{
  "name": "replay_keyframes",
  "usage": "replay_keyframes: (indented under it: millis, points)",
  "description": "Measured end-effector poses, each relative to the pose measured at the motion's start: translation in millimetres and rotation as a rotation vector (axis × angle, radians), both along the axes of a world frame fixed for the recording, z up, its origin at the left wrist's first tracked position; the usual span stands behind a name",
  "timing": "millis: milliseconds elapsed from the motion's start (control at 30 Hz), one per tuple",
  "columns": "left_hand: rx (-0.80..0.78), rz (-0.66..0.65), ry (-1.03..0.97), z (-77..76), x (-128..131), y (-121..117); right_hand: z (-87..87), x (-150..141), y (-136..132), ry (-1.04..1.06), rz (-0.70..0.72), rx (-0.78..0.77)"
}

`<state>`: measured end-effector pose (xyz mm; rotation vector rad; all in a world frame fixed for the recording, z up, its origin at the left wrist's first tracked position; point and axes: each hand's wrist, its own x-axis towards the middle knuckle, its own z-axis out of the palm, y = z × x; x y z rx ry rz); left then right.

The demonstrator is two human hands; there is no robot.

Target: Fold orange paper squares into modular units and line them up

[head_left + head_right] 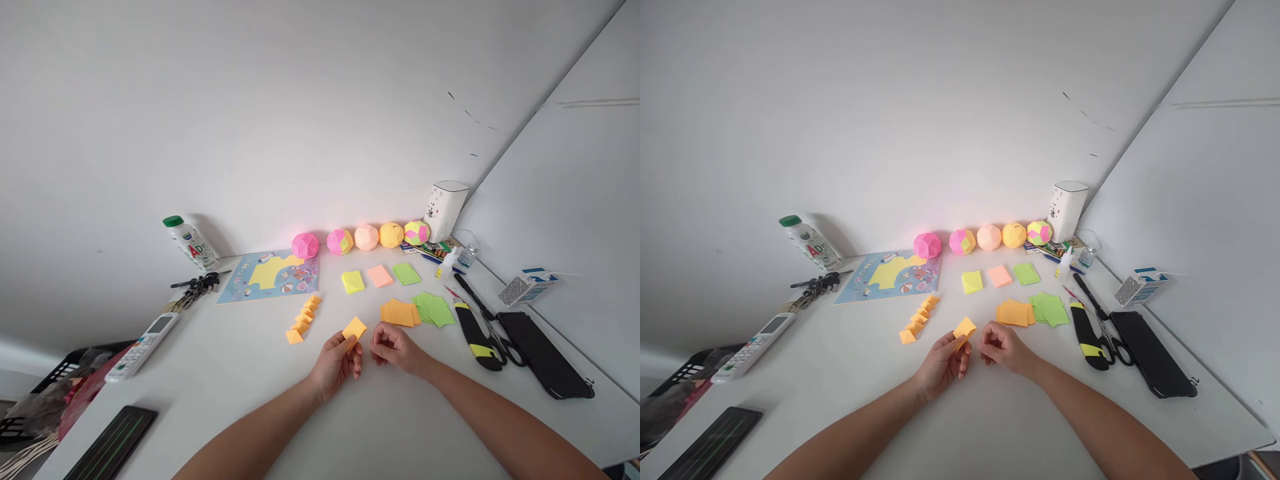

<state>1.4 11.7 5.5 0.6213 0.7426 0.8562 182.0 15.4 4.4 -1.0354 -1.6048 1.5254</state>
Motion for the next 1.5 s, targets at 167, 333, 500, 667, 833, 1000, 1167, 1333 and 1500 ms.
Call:
replay_keyframes:
  millis: [167, 333, 500, 667, 833, 1000, 1167, 1333, 1500]
  points:
    - [0.008, -0.006, -0.002, 0.3, 0.1, 0.1, -0.2, -0.3, -0.1, 0.025, -0.011, -0.007]
    - [0.031, -0.002, 0.019, -2.1, 1.2, -1.7, -3.1, -0.3, 1.0, 0.023, -0.033, -0.003]
    - [0.16, 0.103, 0.227, -2.2, 0.6, -3.0, -4.1, -1.2, -2.0, 0.042, -0.083, 0.069]
    - [0.309, 0.164, 0.41, 0.3, -4.0, 3.1, -6.0, -2.9, -3.9, -0.052, -0.063, 0.245]
    - [0.332, 0.009, 0.373, -7.3, -7.6, 5.5, -13.1, -0.4, 2.0, -0.067, -0.021, 0.327]
    - [0.357, 0.002, 0.318, -8.2, -7.2, 4.4, -18.8, 1.2, 4.5, -0.051, -0.008, 0.321]
    - [0.313, 0.038, 0.287, -5.4, -5.3, 4.9, -17.8, -1.1, 3.1, 0.033, 0.055, 0.35]
    - [0.303, 0.017, 0.271, -5.2, -5.8, 5.1, -16.2, -1.8, 3.1, -0.01, 0.039, 0.354]
    - [0.303, -0.005, 0.272, -3.3, -5.9, 3.7, -17.2, -1.1, 3.3, -0.071, 0.038, 0.349]
